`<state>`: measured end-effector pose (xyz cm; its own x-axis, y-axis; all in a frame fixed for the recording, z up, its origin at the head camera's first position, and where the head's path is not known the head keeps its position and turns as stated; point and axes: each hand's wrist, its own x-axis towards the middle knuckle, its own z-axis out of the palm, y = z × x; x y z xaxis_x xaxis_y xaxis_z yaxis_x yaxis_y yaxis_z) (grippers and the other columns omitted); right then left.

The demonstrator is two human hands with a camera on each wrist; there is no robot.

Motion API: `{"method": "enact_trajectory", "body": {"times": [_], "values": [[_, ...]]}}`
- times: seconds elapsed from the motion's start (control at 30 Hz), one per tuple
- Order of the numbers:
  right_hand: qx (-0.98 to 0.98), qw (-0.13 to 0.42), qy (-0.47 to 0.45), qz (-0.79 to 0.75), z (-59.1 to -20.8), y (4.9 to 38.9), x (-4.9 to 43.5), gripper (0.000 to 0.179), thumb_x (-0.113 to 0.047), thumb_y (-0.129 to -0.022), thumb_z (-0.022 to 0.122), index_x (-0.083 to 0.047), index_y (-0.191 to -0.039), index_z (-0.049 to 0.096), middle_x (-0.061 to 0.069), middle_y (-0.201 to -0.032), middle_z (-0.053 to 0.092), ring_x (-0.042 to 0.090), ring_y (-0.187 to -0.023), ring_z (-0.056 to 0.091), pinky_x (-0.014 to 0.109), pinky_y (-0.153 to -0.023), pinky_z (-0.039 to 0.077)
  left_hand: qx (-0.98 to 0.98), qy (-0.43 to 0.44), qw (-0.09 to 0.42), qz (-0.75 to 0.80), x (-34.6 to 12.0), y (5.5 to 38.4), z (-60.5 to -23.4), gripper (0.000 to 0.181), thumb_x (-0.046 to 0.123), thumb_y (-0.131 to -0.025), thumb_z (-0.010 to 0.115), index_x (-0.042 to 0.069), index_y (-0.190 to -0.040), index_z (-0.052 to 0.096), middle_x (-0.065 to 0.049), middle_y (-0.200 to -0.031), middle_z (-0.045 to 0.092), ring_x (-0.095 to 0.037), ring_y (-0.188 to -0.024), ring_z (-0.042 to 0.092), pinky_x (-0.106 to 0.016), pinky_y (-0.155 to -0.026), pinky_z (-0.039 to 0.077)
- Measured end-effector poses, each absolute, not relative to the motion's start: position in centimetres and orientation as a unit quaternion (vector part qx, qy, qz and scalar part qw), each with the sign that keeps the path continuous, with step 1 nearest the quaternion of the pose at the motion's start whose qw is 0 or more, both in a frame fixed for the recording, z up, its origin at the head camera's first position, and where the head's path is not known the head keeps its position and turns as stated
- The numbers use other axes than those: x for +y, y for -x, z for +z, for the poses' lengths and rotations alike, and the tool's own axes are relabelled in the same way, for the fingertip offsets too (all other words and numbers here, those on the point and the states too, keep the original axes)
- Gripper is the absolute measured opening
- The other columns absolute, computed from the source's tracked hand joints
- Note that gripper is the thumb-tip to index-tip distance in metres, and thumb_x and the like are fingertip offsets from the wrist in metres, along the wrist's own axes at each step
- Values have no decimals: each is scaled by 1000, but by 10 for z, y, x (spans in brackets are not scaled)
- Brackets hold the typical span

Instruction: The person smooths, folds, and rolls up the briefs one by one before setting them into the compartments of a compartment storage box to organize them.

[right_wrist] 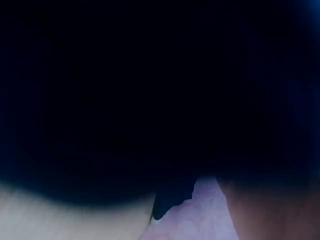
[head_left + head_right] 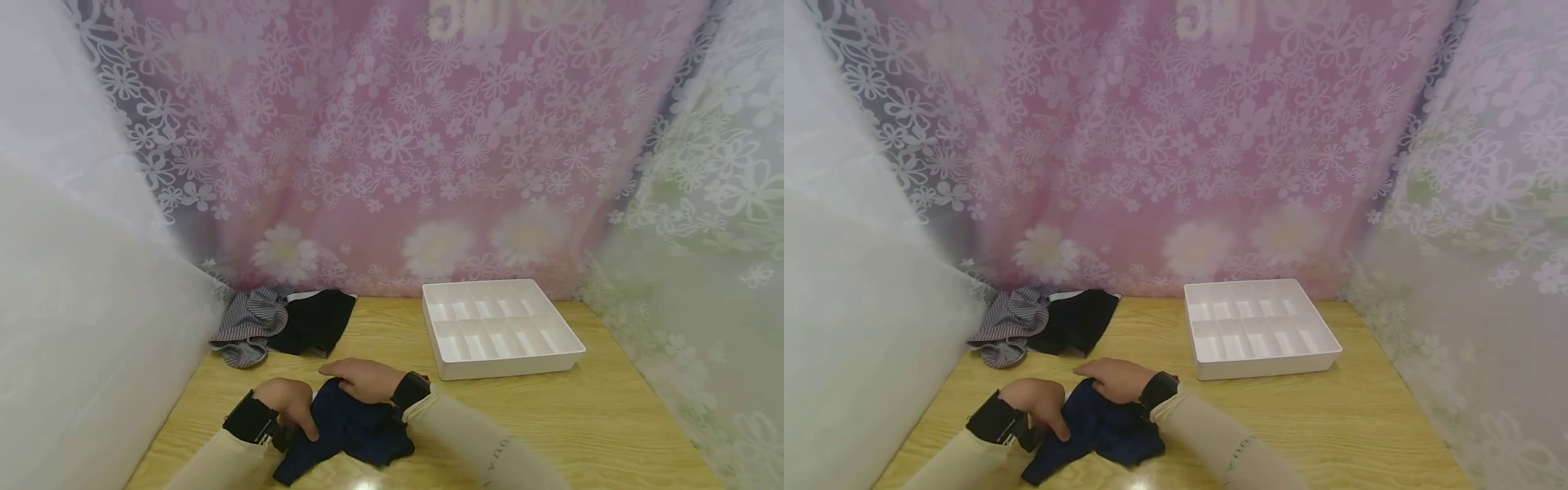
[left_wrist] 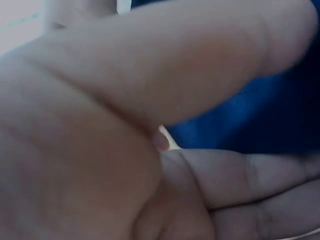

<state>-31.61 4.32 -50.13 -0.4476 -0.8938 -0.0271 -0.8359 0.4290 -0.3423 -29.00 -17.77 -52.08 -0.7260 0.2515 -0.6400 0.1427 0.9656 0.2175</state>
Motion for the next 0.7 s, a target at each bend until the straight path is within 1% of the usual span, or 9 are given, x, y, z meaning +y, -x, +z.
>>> {"method": "enact_trajectory", "body": {"times": [0.07,0.1,0.17,0.27,0.33,0.4,0.47,0.53,0.7], "values": [[838,114,518,-131,-504,314,37,50,-10,-108,52,-11,-158,42,3,-157,49,15,-145,45,25,-116,36,924,-119,354,84,-179,293,-531,39,51,-74,86,15,-73,71,0,-72,69,-20,-65,66,-40,-65,56],[838,114,519,-123,-507,314,35,51,-11,-108,54,-12,-157,44,2,-156,50,13,-144,46,24,-115,37,923,-111,358,91,-174,287,-523,32,41,-75,87,13,-75,72,-2,-73,70,-22,-66,67,-41,-67,57],[838,112,522,-110,-512,315,33,49,-14,-106,58,-15,-154,49,-1,-152,54,11,-140,50,23,-113,39,914,-114,370,118,-182,300,-548,27,37,-73,87,14,-77,73,-3,-75,72,-23,-68,70,-40,-67,59],[836,108,527,-107,-518,317,32,40,-15,-104,63,-18,-144,60,-5,-140,62,7,-130,56,20,-108,41,910,-128,377,120,-184,300,-552,18,31,-75,84,16,-75,74,-1,-74,72,-20,-65,69,-37,-62,57],[834,103,530,-114,-518,318,34,34,-15,-101,66,-19,-135,66,-7,-130,65,5,-122,59,18,-105,43,911,-124,372,129,-182,296,-543,13,27,-76,82,16,-75,74,-2,-73,72,-20,-63,67,-35,-59,56],[833,102,529,-126,-515,320,38,29,-16,-98,69,-20,-127,68,-8,-122,64,4,-113,59,17,-100,44,919,-122,352,128,-169,274,-501,7,19,-79,76,14,-76,73,-2,-71,70,-18,-60,64,-33,-57,53],[836,101,521,-138,-510,321,42,25,-17,-96,72,-20,-121,68,-8,-117,62,4,-107,57,17,-96,45,919,-124,340,154,-167,266,-481,3,14,-82,72,12,-80,71,-4,-72,69,-18,-60,62,-31,-56,51],[841,99,511,-146,-506,323,46,21,-19,-95,73,-20,-115,68,-9,-114,61,4,-102,56,16,-92,46,920,-131,328,169,-170,265,-472,1,11,-85,70,12,-85,69,-4,-75,66,-18,-59,59,-30,-56,49],[859,85,483,-149,-499,329,59,18,-29,-94,77,-21,-107,67,-10,-107,60,3,-93,54,17,-84,46,926,-166,289,175,-180,274,-464,10,6,-88,69,13,-94,66,-1,-85,61,-17,-66,54,-32,-61,45]]}}
